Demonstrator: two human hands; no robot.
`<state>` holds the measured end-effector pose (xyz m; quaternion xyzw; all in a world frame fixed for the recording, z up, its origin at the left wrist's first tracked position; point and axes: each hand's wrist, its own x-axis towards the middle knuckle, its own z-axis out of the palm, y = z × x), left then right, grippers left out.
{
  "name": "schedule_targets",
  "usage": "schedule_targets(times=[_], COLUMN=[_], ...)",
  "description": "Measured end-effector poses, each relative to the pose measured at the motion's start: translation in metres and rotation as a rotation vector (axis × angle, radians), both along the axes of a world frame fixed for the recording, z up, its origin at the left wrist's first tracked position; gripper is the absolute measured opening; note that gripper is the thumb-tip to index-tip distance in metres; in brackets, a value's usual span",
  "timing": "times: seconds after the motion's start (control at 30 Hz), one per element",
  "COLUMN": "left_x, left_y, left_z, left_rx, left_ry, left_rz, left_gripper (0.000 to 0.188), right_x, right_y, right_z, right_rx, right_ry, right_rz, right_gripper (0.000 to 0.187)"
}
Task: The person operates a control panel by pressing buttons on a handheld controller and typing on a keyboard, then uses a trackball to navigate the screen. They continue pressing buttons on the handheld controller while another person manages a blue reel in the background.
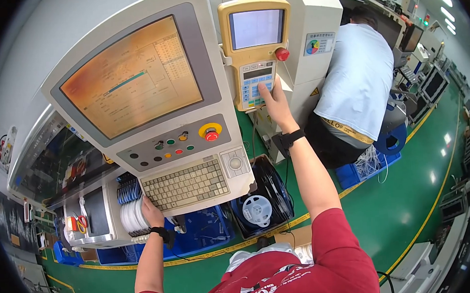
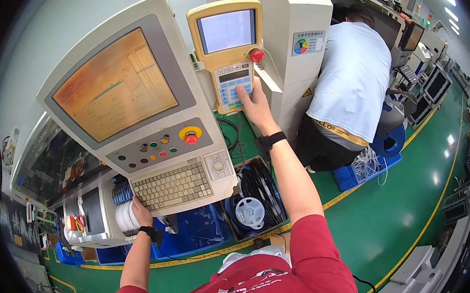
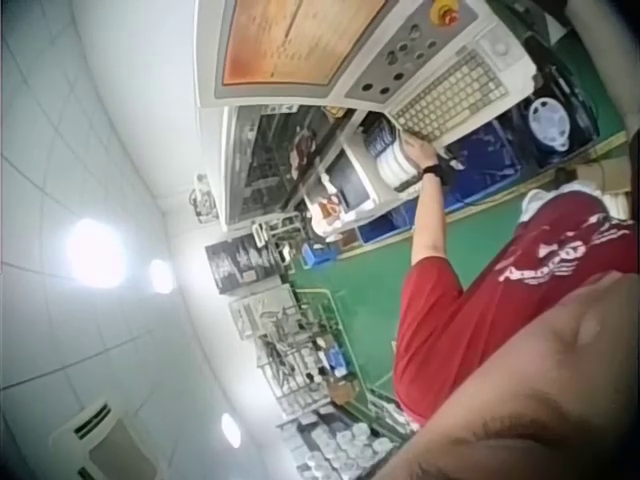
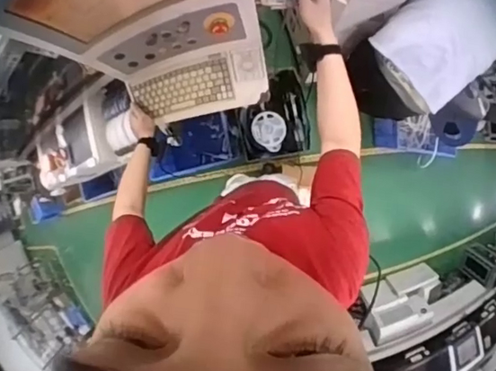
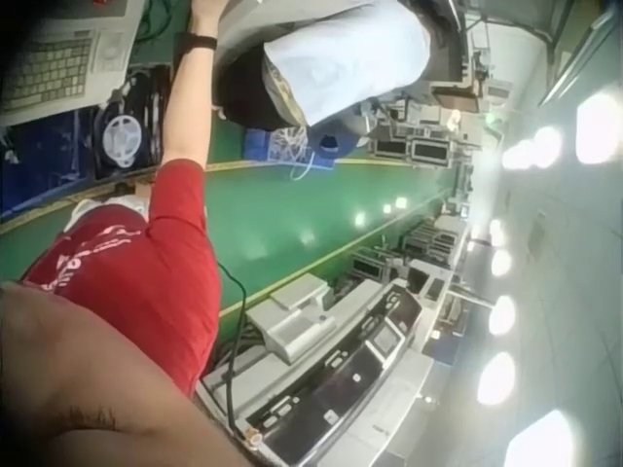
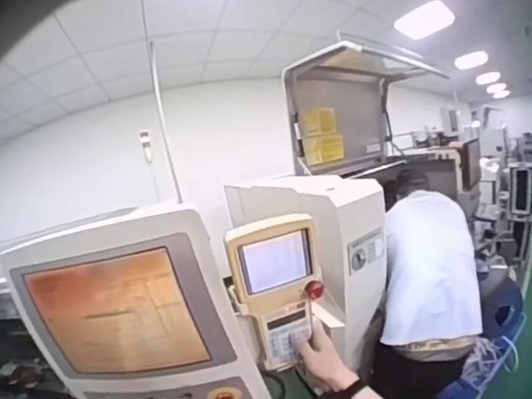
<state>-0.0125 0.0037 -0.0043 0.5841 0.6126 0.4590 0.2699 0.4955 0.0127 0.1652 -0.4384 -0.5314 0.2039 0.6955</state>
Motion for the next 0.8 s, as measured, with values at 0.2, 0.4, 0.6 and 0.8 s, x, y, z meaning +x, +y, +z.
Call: schedule_targets(times=[0.2,0.4,0.6,0.8], left_x=[0.008,0.006,0.006,0.004], left_y=[-0.002,-0.001,-0.002,-0.001], left_z=[0.000,0.000,0.002,0.001], left_rx=[0.159,0.111,0.082,0.074], left_ry=[-0.051,-0.090,-0.084,-0.111], left_rz=[0.029,0.006,-0.017,-0.047], left_gripper=[0.055,0.056,0.056,0.056], right_x=[-0.007,-0.009,-0.010,-0.009], right_y=[0.005,0.006,0.005,0.006], right_z=[0.001,0.001,0.002,0.001], right_rx=[0.056,0.117,0.141,0.114], right_ry=[0.057,0.072,0.059,0.064], right_rz=[0.004,-0.035,-0.058,-0.057], right_gripper=[0.042,0.039,0.037,0.037])
